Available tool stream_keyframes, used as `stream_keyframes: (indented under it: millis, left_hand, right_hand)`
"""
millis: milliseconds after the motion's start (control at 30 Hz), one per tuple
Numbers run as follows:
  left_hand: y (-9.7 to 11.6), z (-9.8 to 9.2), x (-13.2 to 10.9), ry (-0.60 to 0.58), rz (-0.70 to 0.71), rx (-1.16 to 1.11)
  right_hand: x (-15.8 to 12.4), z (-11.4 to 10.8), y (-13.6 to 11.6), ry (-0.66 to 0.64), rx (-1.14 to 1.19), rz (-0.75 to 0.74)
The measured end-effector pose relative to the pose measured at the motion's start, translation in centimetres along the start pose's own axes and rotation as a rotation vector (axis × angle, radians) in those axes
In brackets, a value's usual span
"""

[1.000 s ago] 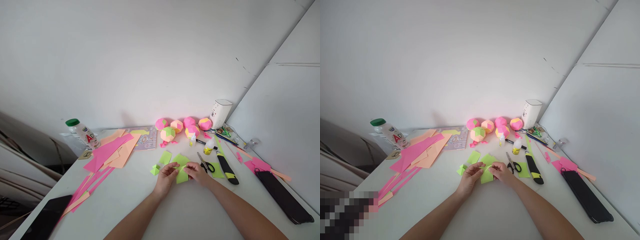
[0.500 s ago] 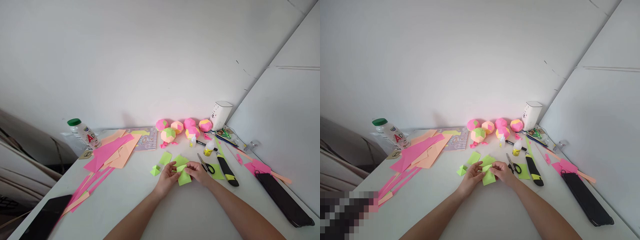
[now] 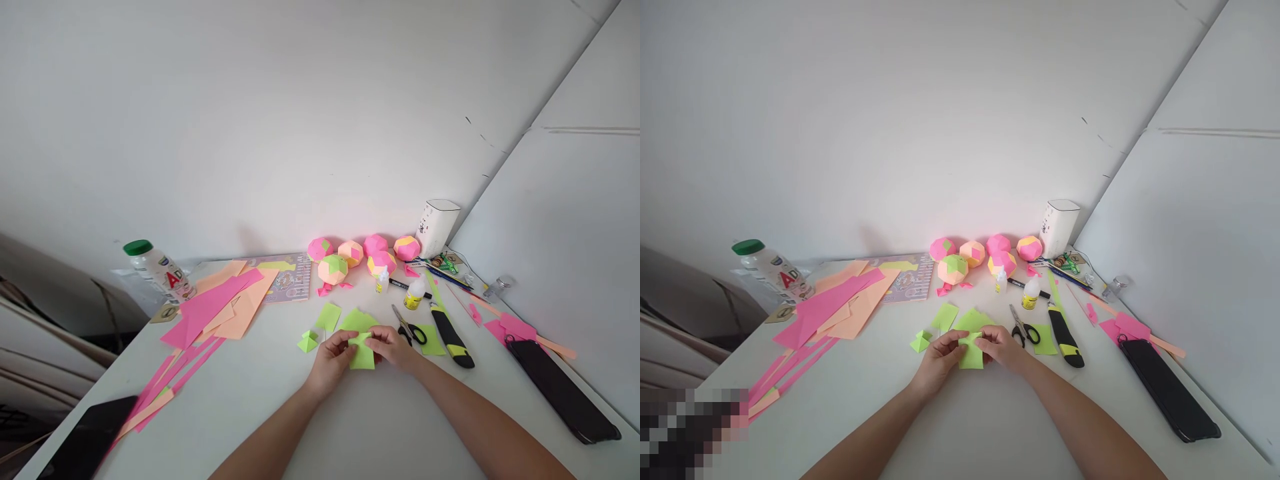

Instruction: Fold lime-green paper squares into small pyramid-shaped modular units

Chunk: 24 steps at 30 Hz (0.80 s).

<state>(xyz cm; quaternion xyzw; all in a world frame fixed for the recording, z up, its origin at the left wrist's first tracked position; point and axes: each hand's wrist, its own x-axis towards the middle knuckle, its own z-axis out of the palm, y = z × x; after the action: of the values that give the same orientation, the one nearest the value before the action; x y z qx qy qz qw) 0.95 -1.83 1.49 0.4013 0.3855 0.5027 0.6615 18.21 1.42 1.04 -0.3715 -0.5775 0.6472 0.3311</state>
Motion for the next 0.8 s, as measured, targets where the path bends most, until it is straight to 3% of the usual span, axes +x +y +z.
stream_keyframes:
  millis: [333, 800]
  left_hand:
    - [-0.12, 0.07, 0.08, -0.051, -0.011, -0.031]
    - [0.25, 0.18, 0.01, -0.015, -0.020, -0.058]
  right_hand:
    - [-0.02, -0.24, -0.10, -0.035, 0.003, 0.001]
    - [0.20, -0.28, 0.02, 0.013, 0.046, -0.083]
